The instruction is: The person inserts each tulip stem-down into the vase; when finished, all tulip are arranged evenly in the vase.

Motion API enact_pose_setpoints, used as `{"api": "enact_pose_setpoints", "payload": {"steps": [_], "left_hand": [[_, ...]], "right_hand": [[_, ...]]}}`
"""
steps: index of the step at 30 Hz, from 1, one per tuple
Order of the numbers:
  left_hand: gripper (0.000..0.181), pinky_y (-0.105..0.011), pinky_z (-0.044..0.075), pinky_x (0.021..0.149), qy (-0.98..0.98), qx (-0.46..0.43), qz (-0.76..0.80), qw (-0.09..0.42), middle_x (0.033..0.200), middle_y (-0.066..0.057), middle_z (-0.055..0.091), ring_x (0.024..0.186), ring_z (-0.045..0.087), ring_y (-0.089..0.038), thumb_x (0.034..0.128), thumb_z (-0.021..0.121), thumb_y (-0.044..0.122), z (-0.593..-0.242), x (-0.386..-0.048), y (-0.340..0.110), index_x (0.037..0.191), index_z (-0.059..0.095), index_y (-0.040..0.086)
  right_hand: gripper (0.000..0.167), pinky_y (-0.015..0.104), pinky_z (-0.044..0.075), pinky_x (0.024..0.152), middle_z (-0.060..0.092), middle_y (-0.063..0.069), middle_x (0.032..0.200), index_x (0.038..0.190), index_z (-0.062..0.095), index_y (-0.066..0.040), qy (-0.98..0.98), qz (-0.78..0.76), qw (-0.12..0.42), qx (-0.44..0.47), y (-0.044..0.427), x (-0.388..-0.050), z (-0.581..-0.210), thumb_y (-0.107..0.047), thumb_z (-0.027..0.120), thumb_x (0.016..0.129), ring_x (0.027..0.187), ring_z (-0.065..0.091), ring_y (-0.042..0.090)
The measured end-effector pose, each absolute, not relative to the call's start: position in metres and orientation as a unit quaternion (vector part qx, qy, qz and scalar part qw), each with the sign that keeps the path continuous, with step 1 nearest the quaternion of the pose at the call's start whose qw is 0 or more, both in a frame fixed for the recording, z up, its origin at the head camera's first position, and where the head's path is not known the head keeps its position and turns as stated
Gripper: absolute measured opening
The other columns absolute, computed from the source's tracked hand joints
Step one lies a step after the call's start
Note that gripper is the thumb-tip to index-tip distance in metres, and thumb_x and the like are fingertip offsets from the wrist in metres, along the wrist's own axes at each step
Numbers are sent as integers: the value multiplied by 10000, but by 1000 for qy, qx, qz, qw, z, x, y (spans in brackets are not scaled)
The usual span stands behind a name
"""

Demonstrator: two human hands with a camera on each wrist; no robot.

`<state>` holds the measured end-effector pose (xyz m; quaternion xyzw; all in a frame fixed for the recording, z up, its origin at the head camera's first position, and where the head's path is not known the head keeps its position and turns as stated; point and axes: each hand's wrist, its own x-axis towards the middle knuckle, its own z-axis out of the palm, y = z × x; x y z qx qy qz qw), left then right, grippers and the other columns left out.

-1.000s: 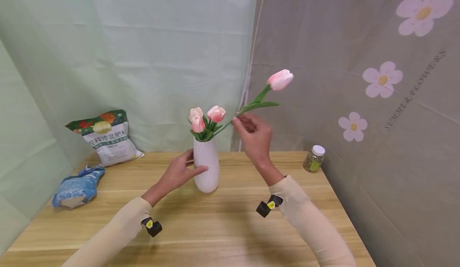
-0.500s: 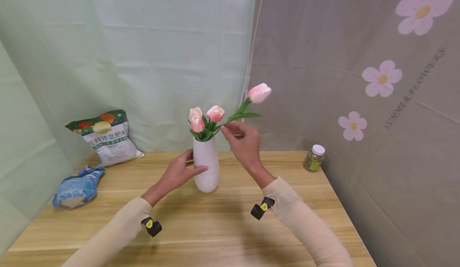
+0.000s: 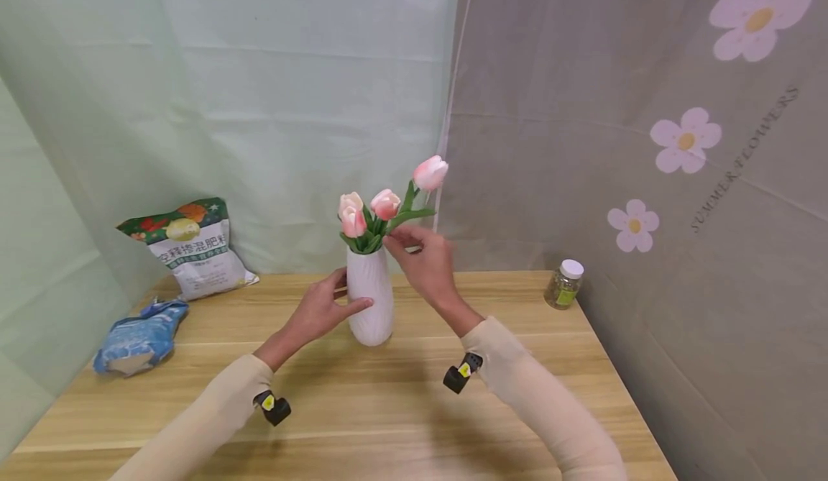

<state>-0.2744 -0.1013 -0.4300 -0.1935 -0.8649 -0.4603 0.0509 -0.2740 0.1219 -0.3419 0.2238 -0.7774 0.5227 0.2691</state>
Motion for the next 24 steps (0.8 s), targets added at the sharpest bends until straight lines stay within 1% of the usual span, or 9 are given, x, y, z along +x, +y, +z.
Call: {"api": "enact_pose_setpoints", "payload": {"steps": [3,6,12,15,17,20,24], "left_hand": [[818,-488,550,1036,-867,-194,-456,54,1428,-175,584,1296,592,-319,889,796,434,-430,-274,-102,1504,442,27],[817,-471,555,1032,-866,-197,-456,57,1423,-172,589,1294,595,-314,888,797,435,-430,-274,-102,1503,444,28],[823,-486,549,1038,-862,-199,-463,56,1426,-179,586,1298,591,-324,885,803,427,-429,-273,-101,1505,440,25],[816,-497,545,1040,-862,-199,-463,56,1425,-183,586,1296,592,-327,888,803,416,-429,-273,-101,1504,440,22],[815,-496,545,1040,-862,-199,-462,57,1424,-184,586,1294,594,-327,887,804,412,-428,-273,-101,1503,442,20],[814,-488,550,1035,-864,-199,-460,58,1420,-184,589,1290,598,-325,887,805,413,-428,-273,-101,1501,444,17],[817,-481,553,1033,-864,-199,-459,58,1419,-175,592,1291,597,-318,886,801,429,-429,-274,-102,1500,447,23]], "right_hand": [[158,358,644,729,765,36,929,1011,793,-106,-788,519,245,224,121,-274,-343,-221,807,904,827,734,169],[162,343,639,724,761,40,938,1011,785,-102,-786,526,238,221,121,-273,-342,-217,812,899,817,730,175],[215,281,613,683,770,110,968,1044,773,-49,-755,556,265,225,123,-269,-336,-192,819,890,841,740,252],[221,257,597,650,771,118,957,1042,774,-35,-748,560,279,220,123,-269,-335,-193,815,893,845,740,259],[209,250,596,645,772,100,929,1010,780,-42,-754,552,283,216,122,-269,-336,-217,810,899,837,739,232],[204,271,603,627,772,76,894,966,794,-54,-768,534,279,219,120,-271,-339,-250,803,908,809,735,202],[188,307,622,598,768,79,893,963,809,-53,-779,519,266,229,117,-275,-346,-234,798,912,794,736,207]]}}
